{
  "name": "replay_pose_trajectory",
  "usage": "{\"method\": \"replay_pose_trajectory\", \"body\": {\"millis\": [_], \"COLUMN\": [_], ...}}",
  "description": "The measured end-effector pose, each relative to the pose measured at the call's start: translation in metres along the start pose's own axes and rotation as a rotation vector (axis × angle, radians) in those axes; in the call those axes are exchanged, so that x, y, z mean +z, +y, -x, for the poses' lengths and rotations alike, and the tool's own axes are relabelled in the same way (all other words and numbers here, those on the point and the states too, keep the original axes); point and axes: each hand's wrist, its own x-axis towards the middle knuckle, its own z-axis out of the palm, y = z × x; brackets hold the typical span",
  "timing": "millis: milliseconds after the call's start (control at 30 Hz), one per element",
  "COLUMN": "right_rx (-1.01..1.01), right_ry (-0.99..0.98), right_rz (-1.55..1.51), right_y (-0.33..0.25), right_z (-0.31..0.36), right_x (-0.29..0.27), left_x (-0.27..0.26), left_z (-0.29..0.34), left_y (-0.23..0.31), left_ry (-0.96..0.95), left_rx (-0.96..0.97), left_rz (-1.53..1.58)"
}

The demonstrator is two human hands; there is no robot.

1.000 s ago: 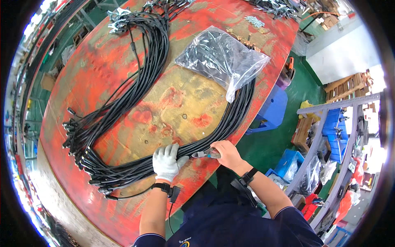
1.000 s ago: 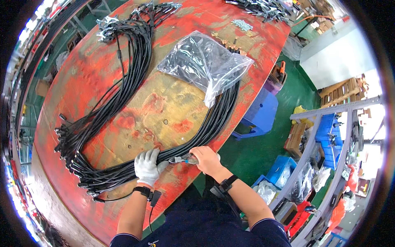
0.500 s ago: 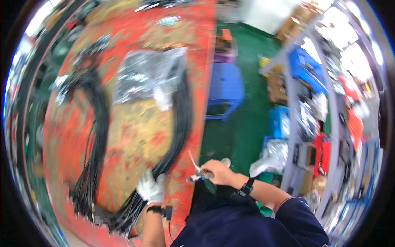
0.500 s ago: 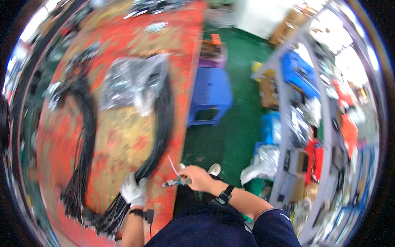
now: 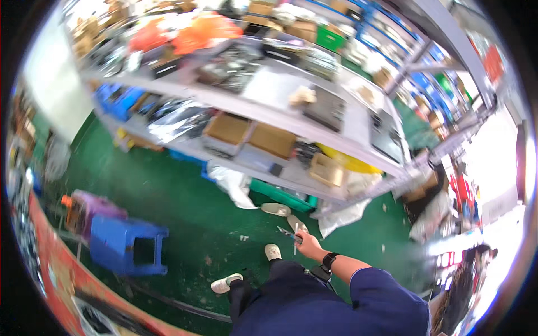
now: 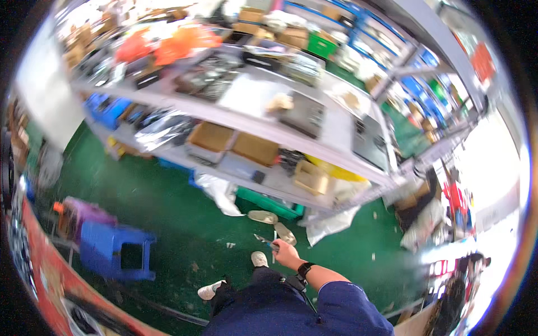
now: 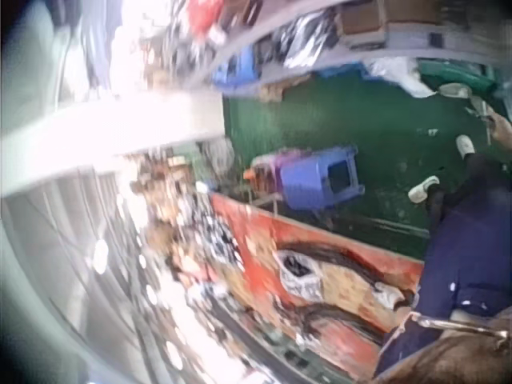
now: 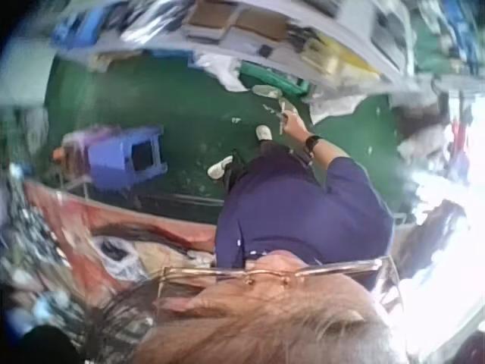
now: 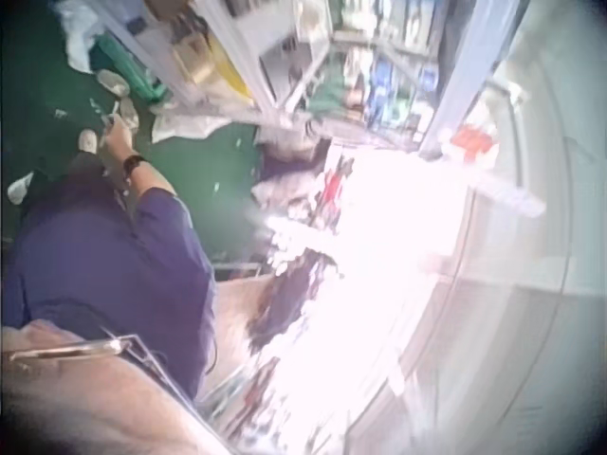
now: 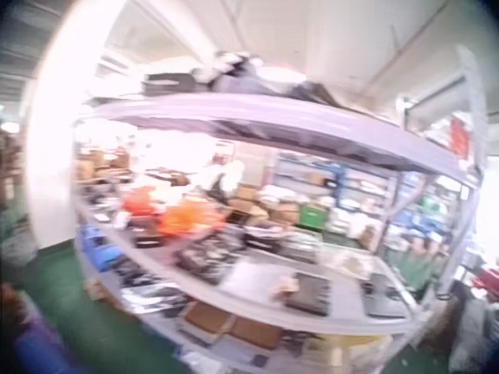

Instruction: Assembling metal clamps using an electric screwdriver and organizing cable bundles on a factory floor.

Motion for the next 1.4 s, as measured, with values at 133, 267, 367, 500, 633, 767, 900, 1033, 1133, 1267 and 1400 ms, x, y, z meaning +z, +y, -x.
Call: {"method": "replay_pose_trajectory", "body": {"millis": [133,267,367,500,633,767,900,1033,1133,1267,1400], "right_rx": [0.314,0.591,0.828,0.773,0.627,0.678,0.793,0.584,0.204,-0.278,-0.613], "right_ry": [0.012,0.085,0.168,0.764,1.076,1.149,0.282,-0.288,-0.254,0.121,0.696], "right_rz": [0.001,0.033,0.013,-0.184,-0.544,-0.489,-0.603,-0.353,-0.433,-0.384,0.278], "right_y": [0.109,0.233,0.289,0.418,0.378,0.386,0.344,0.254,0.166,0.024,-0.036], "right_z": [0.037,0.087,0.094,0.061,-0.025,-0.062,-0.014,0.009,-0.022,-0.075,-0.133], "right_x": [-0.046,-0.063,-0.084,-0.135,-0.244,-0.255,-0.211,-0.201,-0.237,-0.318,-0.373], "left_x": [0.003,0.011,0.008,0.012,0.002,0.011,0.007,0.055,0.040,0.050,0.038], "left_z": [-0.006,0.017,0.039,0.071,0.081,0.064,0.089,0.054,0.083,0.071,0.058], "left_y": [0.056,0.108,0.132,0.175,0.189,0.181,0.175,0.136,0.171,0.160,0.176], "left_ry": [0.020,0.040,0.075,0.074,0.065,0.093,0.032,-0.098,-0.081,-0.071,-0.009], "left_rx": [0.241,0.415,0.489,0.648,0.729,0.750,0.651,0.482,0.396,0.311,0.221], "left_rz": [-0.077,-0.135,-0.174,-0.080,0.013,0.111,0.056,0.344,0.468,0.616,0.717]}}
